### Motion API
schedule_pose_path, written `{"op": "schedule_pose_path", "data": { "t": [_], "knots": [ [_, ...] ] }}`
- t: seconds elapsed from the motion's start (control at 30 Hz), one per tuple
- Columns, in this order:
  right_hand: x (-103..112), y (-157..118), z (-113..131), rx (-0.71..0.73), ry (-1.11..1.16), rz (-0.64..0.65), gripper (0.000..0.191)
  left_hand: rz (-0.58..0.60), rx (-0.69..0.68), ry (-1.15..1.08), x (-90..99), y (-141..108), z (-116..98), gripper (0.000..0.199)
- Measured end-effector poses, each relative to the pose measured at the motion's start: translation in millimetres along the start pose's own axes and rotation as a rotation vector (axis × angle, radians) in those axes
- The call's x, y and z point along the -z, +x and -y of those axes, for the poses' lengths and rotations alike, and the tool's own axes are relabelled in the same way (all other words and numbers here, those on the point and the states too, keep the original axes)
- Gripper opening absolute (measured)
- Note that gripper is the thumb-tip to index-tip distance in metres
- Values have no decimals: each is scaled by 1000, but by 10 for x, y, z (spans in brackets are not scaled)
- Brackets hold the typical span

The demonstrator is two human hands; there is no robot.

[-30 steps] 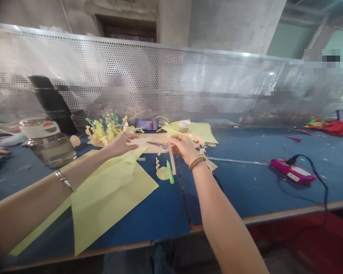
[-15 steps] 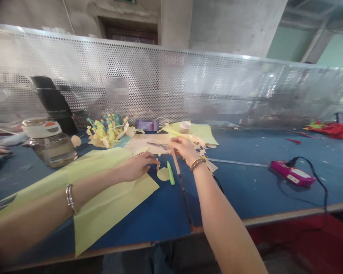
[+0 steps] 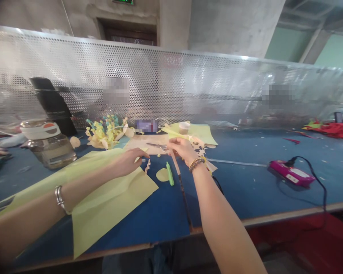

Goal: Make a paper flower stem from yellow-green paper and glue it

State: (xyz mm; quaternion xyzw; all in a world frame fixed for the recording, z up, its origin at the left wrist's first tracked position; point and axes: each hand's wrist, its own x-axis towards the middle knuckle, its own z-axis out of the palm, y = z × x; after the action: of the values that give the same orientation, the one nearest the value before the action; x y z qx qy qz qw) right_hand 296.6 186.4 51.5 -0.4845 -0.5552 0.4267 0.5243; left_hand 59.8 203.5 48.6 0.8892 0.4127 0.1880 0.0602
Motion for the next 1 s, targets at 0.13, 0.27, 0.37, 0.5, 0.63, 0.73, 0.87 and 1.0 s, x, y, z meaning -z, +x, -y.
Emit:
{"op": "schedule_pose_path", "data": {
  "t": [0.13, 0.27, 0.37, 0.5, 0.63, 0.73, 0.87, 1.0],
  "knots": [
    [-15, -4, -4, -13, 3, 6, 14, -66, 11, -133, 15, -10, -61, 33],
    [-22, -2, -11, -20, -4, 5, 15, -116, 41, -210, 47, -42, -86, 27],
    [-34, -8, -9, -27, -16, 16, 15, -134, 82, -272, 69, -79, -80, 24],
    [-107, -48, 17, -32, -5, 30, 13, -165, 137, -437, 41, -118, -53, 23],
    [-251, -122, 73, -55, -26, 124, 7, -188, 227, -657, -16, -155, -62, 28],
    [-359, -168, 97, -75, -57, 158, 3, -202, 268, -698, -37, -190, -108, 30],
    [-442, -196, 91, -62, -54, 202, 6, -195, 252, -731, -22, -231, -173, 27],
    [-386, -172, 104, 19, -25, 96, 8, -299, 226, -680, 82, -239, -121, 25]
  ]
}}
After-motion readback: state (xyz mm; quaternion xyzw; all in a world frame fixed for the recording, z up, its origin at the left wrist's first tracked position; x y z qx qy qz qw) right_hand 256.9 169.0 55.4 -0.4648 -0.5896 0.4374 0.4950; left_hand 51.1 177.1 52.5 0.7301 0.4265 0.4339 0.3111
